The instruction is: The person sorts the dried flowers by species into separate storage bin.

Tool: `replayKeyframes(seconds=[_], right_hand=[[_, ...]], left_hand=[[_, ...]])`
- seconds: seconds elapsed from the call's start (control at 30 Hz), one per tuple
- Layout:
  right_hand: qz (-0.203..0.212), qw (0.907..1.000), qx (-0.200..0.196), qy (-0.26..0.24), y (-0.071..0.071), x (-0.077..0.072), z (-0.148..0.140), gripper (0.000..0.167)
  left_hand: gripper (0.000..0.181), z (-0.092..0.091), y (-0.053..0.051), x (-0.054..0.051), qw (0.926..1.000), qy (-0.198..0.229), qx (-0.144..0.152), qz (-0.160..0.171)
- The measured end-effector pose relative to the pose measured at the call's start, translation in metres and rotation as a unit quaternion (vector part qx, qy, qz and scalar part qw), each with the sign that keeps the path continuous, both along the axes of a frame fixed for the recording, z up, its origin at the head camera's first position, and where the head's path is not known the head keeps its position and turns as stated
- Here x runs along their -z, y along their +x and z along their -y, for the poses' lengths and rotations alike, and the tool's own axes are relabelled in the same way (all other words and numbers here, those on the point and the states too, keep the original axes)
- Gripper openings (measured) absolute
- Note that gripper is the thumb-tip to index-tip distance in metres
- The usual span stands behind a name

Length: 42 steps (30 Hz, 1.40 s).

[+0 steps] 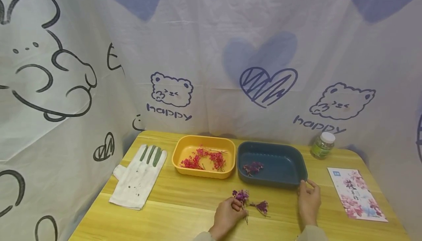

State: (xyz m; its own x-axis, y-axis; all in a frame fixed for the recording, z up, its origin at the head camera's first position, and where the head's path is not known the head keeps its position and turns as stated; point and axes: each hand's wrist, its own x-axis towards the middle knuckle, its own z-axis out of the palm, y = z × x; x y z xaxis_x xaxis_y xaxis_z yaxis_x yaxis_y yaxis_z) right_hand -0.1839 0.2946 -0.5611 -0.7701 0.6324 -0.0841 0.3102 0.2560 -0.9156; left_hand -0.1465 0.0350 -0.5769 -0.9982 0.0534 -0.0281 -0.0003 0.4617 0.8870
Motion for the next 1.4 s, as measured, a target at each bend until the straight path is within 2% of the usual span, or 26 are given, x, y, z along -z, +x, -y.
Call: replayKeyframes(seconds=[0.23,0.43,0.6,0.77,1.0,1.17,1.27,1.4], right_hand=[[-0.006,1.0000,0.004,-0.002,-0.0002,0.0008,0.0015,0.053],[-0.008,1.0000,0.000,-0.002,0.0009,-0.0013,0.0021,0.054],[-0.008,1.0000,0.000,-0.004,0.0014,-0.0028,0.0032,0.053],[-0.014,0.9999,-0.002,-0.008,0.0017,-0.0021,0.0037,0.052],[-0.017,0.9998,-0.004,-0.011,0.0015,-0.0017,0.0037,0.051],[-0.016,0.9998,-0.001,-0.009,0.0012,-0.0004,0.0028,0.052],[-0.014,0.9999,0.003,-0.009,0.0011,0.0003,0.0023,0.051],[-0.022,0.9997,0.002,-0.008,0.0006,0.0011,0.0018,0.052]], left_hand=[[0.025,-0.0019,-0.0022,-0.0025,0.9975,-0.070,-0.012,0.003],[0.016,-0.0025,-0.0016,-0.0033,0.9959,-0.083,-0.026,-0.024],[0.010,-0.0020,-0.0008,-0.0031,0.9966,-0.067,-0.033,-0.035],[0.009,-0.0014,-0.0004,-0.0034,0.9975,-0.051,-0.045,-0.019],[0.009,-0.0012,-0.0008,-0.0027,0.9971,-0.043,-0.057,-0.026],[0.007,0.0005,-0.0004,-0.0017,0.9983,-0.019,-0.051,-0.019],[0.005,0.0014,0.0003,-0.0017,0.9990,0.012,-0.041,-0.015],[0.004,0.0021,-0.0025,-0.0058,0.9977,0.056,-0.022,-0.029]])
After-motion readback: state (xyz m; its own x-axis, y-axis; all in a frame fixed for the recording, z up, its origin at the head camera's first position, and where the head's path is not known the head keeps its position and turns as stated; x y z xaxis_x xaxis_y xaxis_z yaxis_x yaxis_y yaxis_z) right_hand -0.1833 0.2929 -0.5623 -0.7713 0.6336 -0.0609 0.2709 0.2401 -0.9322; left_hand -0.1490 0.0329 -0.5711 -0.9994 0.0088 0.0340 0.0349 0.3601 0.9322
